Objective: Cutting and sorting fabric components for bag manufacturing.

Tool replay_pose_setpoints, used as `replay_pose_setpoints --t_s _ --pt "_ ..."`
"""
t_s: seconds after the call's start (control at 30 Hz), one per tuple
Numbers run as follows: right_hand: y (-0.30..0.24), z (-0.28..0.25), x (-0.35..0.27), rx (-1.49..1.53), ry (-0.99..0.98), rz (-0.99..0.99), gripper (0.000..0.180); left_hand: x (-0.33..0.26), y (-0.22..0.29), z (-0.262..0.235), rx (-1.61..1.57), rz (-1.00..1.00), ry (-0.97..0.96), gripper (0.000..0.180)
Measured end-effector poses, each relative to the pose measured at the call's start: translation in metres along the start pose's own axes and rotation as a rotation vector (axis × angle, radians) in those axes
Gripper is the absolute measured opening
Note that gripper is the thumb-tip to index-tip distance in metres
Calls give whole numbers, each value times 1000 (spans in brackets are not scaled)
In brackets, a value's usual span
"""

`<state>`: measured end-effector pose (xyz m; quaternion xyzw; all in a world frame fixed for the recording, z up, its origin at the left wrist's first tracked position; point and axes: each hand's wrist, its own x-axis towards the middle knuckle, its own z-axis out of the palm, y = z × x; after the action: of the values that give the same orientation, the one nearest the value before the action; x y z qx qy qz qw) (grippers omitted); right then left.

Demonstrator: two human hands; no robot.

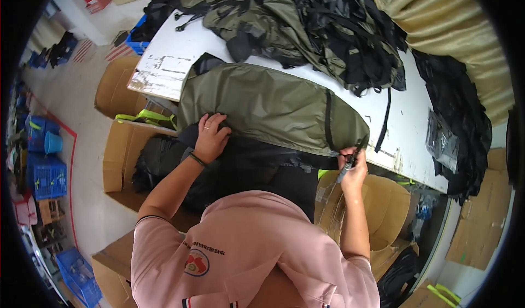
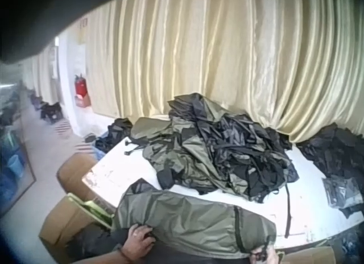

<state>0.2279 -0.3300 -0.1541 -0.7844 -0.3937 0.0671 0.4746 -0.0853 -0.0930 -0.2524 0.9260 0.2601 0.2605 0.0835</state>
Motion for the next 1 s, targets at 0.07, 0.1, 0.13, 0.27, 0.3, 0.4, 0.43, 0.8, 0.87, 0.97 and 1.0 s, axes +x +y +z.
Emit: replay_pose_setpoints --t_s 0.07,0.1,0.13,0.27,0.3,0.4,0.43,0.8,0.87,0.97,1.0 --pt "2 -2 1 11 -9 28 19 -4 -1 -1 -6 11 50 20" --pt "1 -2 1 -1 -18 48 17 -7 -1 -2 8 -3 54 20" --pt "2 -3 1 -10 -10 43 17 -7 0 -3 -14 4 70 18" --pt "15 -8 2 0 3 49 17 -6 2 -10 -65 28 127 15" --pt "21 -8 3 12 12 55 17 -6 3 -13 -97 44 145 14" --pt "34 -14 4 31 18 65 18 2 9 -30 -196 64 185 12" --pt "34 -14 5 33 14 60 18 5 11 -38 -191 61 190 12" --pt "0 -3 11 28 -133 76 25 13 3 -67 -1101 -443 88 19" --pt "-19 8 14 98 -205 89 25 17 -4 -78 -1294 -498 112 24" --pt "-55 45 12 426 -342 252 28 26 2 -117 -1273 -308 -265 71" --pt "-78 59 15 427 -457 246 28 27 1 -109 -1103 -91 -251 91"
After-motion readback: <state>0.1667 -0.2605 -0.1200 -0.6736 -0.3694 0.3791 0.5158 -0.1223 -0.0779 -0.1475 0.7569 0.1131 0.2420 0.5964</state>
